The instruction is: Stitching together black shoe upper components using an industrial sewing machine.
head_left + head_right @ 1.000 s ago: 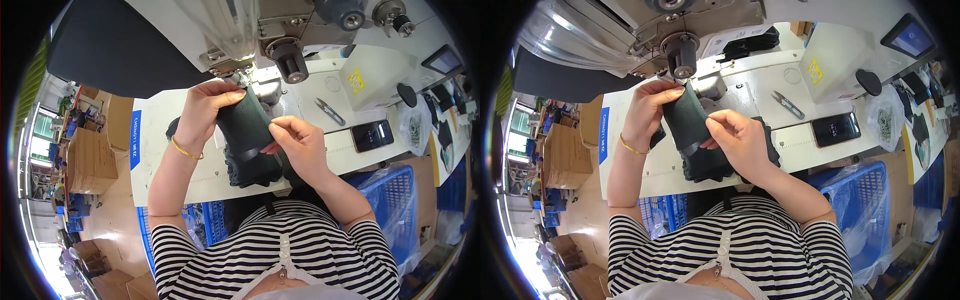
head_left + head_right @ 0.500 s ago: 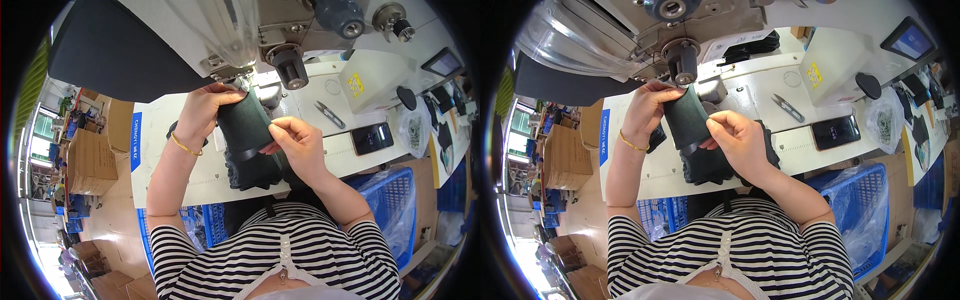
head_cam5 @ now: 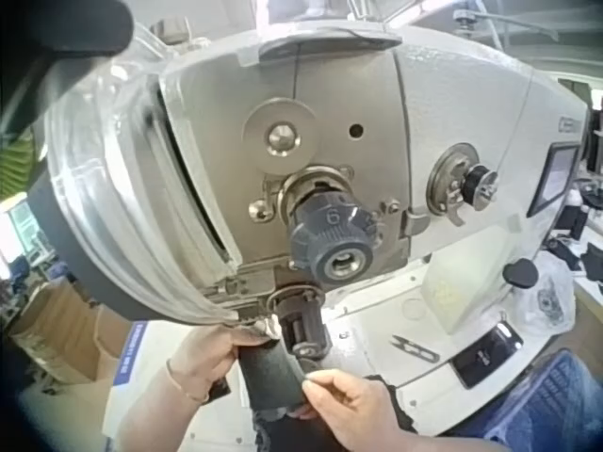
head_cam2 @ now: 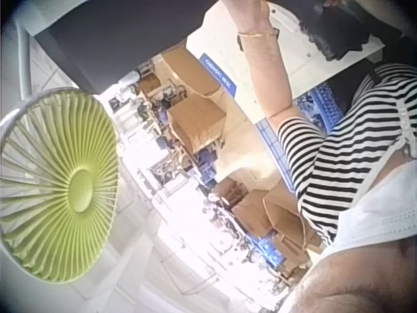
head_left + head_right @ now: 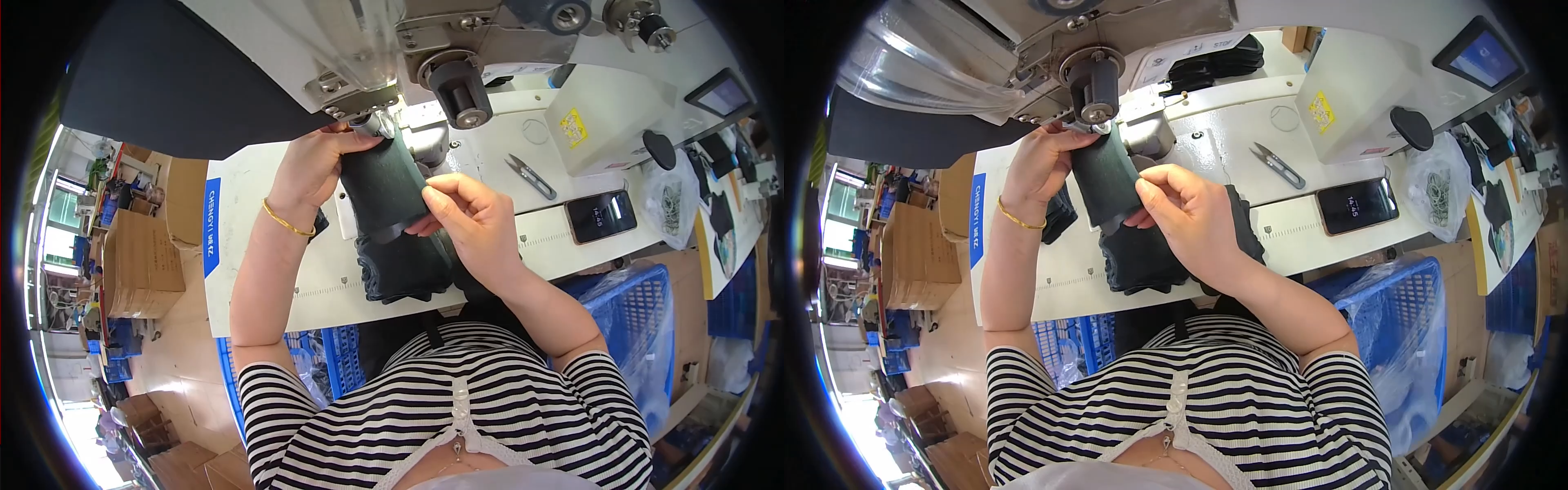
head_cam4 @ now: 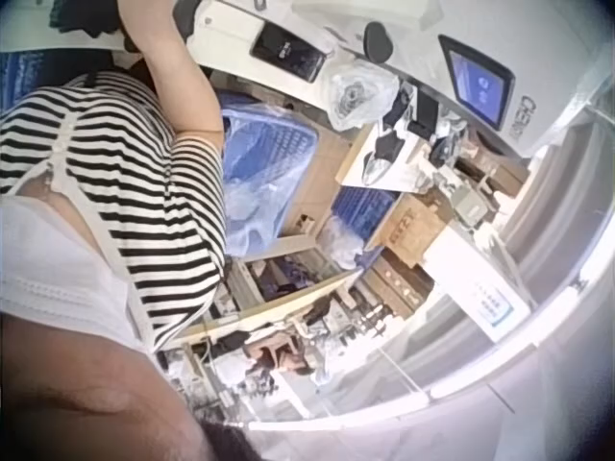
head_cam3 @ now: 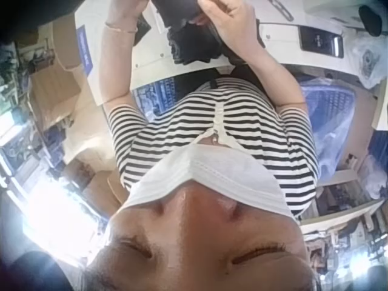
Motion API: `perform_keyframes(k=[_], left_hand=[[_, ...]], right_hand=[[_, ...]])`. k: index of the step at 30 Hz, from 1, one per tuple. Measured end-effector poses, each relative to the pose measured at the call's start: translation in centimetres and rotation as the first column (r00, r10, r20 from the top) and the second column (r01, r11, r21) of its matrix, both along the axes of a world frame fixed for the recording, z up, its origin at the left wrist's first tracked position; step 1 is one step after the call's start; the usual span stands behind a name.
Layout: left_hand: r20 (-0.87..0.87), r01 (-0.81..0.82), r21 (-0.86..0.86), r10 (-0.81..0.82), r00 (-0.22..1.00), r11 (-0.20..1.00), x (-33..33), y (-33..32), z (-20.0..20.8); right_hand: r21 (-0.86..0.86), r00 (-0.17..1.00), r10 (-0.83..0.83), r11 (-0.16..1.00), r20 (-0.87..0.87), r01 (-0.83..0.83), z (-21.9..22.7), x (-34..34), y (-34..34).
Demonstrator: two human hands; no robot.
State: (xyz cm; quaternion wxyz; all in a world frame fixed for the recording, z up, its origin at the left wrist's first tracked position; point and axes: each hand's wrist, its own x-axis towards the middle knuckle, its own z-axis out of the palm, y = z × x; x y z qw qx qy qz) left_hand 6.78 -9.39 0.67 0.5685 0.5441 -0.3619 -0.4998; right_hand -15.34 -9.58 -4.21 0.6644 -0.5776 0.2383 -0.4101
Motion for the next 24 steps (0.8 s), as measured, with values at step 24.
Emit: perform_keyframes(k=[24], left_hand=[[-0.037,-0.042,0.009,0.043,0.998,0.999,1.6,-1.5,-1.0]], right_hand=[[-0.008,1.0,-0.021,1.0,0.012,0.021,0.2,0.9,-0.3]])
